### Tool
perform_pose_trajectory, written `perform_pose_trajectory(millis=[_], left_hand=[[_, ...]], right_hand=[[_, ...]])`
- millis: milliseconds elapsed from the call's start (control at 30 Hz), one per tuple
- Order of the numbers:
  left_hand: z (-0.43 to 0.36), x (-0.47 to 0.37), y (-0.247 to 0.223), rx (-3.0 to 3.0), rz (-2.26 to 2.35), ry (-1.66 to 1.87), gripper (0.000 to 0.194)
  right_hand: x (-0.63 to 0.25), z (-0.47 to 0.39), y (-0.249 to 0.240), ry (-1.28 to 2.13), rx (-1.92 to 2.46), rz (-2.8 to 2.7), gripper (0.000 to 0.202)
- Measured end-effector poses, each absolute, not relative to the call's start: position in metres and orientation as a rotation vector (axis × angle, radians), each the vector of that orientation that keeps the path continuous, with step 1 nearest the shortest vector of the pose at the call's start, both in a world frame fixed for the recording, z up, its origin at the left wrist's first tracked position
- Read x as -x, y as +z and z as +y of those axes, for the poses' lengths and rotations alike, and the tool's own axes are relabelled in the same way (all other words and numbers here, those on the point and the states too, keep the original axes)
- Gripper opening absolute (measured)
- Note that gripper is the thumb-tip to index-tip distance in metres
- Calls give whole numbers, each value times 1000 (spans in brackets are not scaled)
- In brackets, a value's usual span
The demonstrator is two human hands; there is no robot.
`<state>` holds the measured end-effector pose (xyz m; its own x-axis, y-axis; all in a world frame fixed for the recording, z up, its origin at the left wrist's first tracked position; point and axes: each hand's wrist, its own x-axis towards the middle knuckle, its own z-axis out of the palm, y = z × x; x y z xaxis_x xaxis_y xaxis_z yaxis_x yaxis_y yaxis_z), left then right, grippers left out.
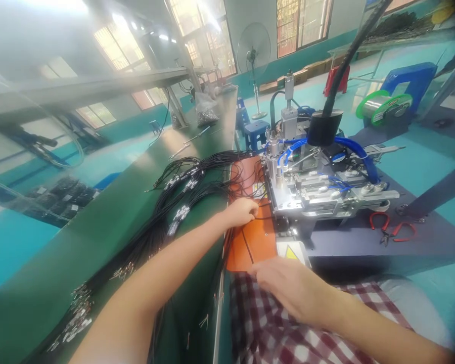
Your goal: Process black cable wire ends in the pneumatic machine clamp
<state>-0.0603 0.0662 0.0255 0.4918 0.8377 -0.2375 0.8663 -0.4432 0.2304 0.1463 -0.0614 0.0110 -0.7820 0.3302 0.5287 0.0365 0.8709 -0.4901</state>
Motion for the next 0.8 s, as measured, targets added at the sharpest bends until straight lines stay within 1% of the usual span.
perform_pose_trajectory(millis=[133, 267, 533, 667, 800], left_hand=[[66, 56, 31, -2421, 1444, -188, 30], [66, 53, 35, -2408, 1462, -242, 31], [67, 48, 34, -2385, 1499, -270, 31], [72, 47, 37, -2351, 1483, -301, 31], [74, 47, 40, -2327, 1466, -298, 30]], right_hand=[[-153, -73, 24, 645, 172, -2384, 28], [-163, -79, 35, 637, 175, -2334, 27], [-203, -74, 53, 367, 270, -2398, 35], [-218, -67, 50, 360, 330, -2405, 38], [-212, -68, 35, 421, 341, -2427, 37]])
